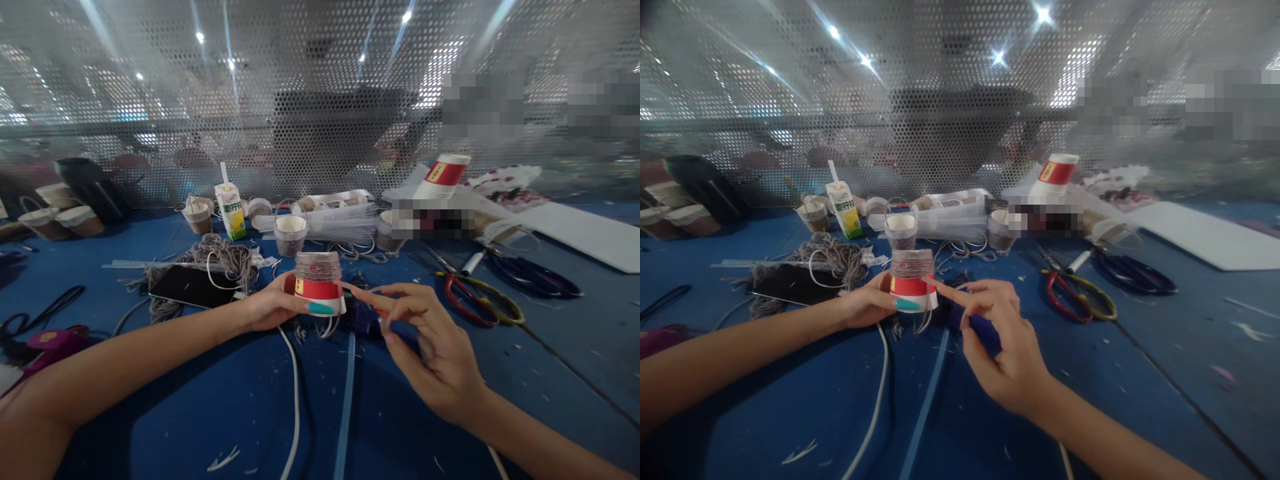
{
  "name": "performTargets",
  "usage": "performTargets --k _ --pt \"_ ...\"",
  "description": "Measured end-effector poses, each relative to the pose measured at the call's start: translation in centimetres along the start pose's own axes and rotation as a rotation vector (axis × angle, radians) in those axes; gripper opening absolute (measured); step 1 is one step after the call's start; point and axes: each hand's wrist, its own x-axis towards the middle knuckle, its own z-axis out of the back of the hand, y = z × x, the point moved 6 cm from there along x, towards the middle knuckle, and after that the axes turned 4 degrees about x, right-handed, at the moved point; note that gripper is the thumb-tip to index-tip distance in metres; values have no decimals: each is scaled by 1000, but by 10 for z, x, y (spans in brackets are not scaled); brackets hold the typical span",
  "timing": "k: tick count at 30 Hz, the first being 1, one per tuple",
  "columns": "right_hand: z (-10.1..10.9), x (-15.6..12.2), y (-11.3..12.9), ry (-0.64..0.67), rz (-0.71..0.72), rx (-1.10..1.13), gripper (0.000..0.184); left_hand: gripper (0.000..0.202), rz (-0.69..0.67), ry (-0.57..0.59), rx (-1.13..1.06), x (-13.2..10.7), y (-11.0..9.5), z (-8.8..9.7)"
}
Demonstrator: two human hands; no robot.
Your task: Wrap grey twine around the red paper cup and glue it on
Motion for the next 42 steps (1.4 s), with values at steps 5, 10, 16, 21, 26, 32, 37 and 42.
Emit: performTargets --k 5,10,16,21,26,32,37,42 --pt "-6 3 9 111 91 1 27 54 33 -20 14 0 1 0" --pt "-9 5 9 131 94 -49 27 55 42 -3 19 0 2 0" --pt "-10 1 6 171 100 45 28 54 44 9 58 0 0 -4" --pt "-10 3 7 169 91 -3 31 56 66 -8 84 0 0 -7" --pt "-12 3 7 207 105 14 27 53 50 12 98 0 0 -6" --pt "-12 5 9 175 97 -54 31 57 80 -15 86 0 1 -3" --pt "-12 4 11 204 149 -34 29 58 59 4 65 0 0 -5" --pt "-13 6 15 224 170 -73 32 56 48 20 100 0 1 -6"
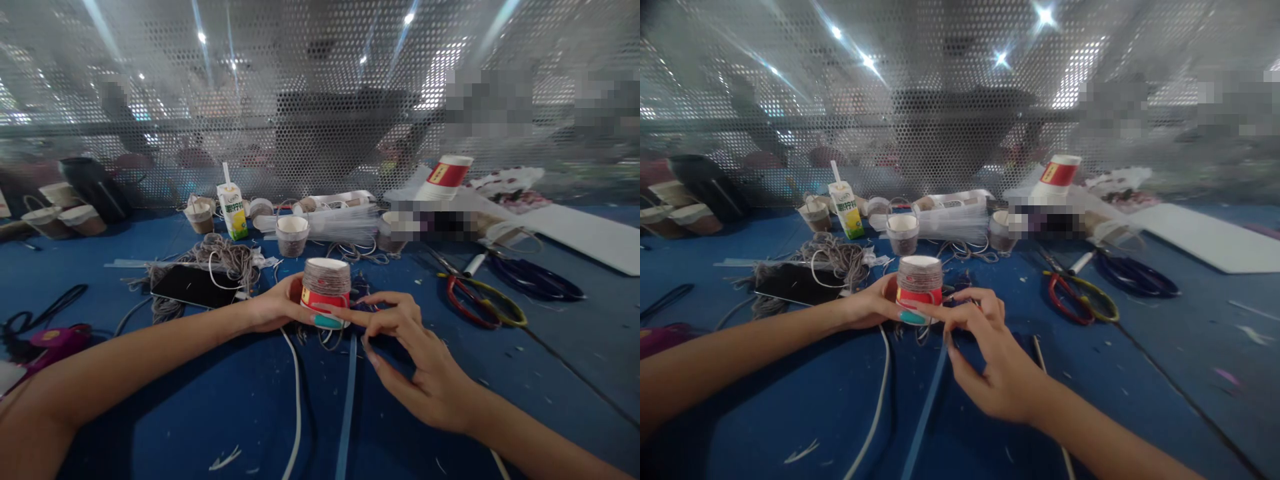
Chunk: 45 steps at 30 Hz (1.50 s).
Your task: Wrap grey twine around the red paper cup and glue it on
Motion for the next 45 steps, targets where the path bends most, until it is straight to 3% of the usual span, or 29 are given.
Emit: performTargets --k 6,15,30,39,45 --pt "-1 -1 2 0 10 -35 27 55 -11 1 2 1 -1 -2" --pt "-2 -4 -2 -17 -16 -5 38 58 -3 -35 -10 3 5 2" --pt "-6 -4 1 60 -4 -94 25 54 1 24 -107 1 1 3" --pt "9 -5 -1 -228 -25 -150 22 51 -17 -110 -132 0 0 6" --pt "12 -5 -11 -263 -117 -20 20 58 10 -26 -97 0 2 8"
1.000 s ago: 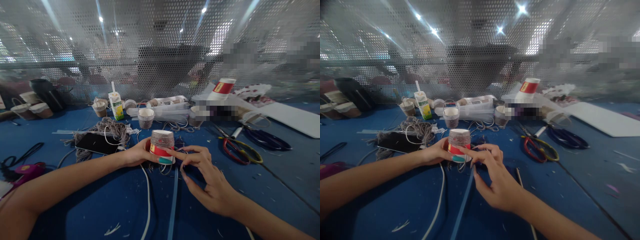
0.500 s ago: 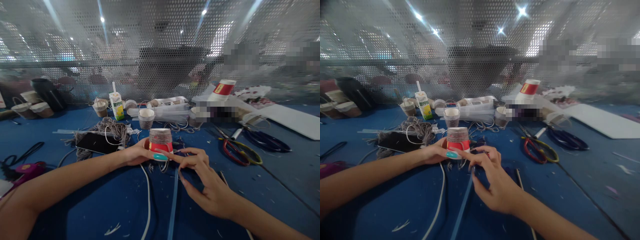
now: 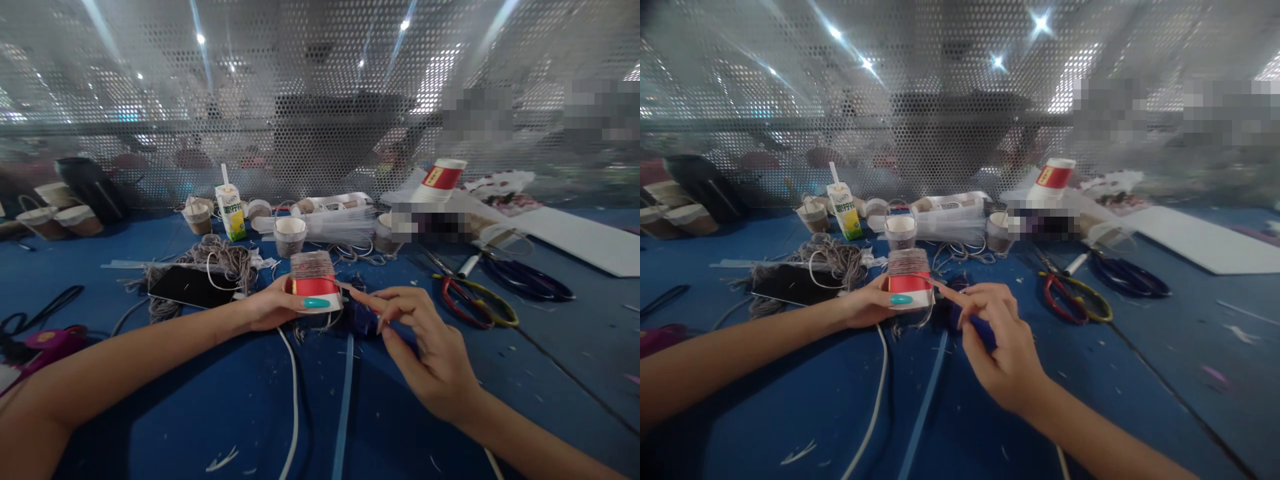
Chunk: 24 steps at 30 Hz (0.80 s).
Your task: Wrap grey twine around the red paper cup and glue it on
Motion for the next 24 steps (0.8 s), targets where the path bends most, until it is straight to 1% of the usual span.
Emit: performTargets --k 4,8,12,15,17,20,22,24 --pt "0 -1 -5 37 -80 193 19 57 28 84 -15 0 2 1" --pt "-5 -5 -9 116 -147 292 17 59 46 138 4 0 5 3" --pt "-13 -7 -7 222 -149 357 20 59 45 189 51 0 4 -1" --pt "-13 -7 -7 233 -137 383 20 60 56 207 39 -1 4 -3" --pt "-11 -6 -10 204 -168 380 17 60 58 205 19 -1 4 -3" --pt "-2 -5 -15 71 -204 367 13 57 56 201 -15 -1 3 -2" --pt "1 -4 -15 -6 -219 410 12 55 70 205 -38 -1 4 -1" --pt "0 -3 -16 -38 -258 473 12 53 85 211 -56 -1 4 -1"
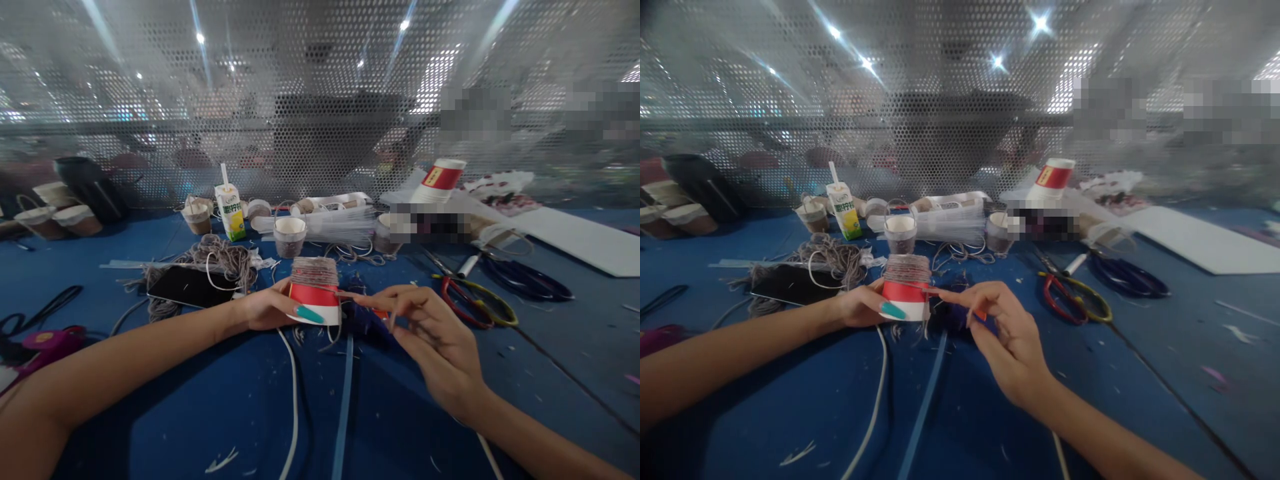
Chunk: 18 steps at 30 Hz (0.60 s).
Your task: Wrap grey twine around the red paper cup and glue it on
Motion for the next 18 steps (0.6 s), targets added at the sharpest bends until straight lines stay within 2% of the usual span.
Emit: performTargets --k 6,10,14,18 --pt "9 3 -21 -164 -196 88 10 59 1 2 15 1 1 2" --pt "12 5 -34 -185 -295 58 12 60 10 -16 39 1 2 3" --pt "6 2 -15 -99 -118 44 15 61 21 -59 49 1 2 4" --pt "-10 -8 10 173 76 -124 20 58 12 -36 29 1 1 2"
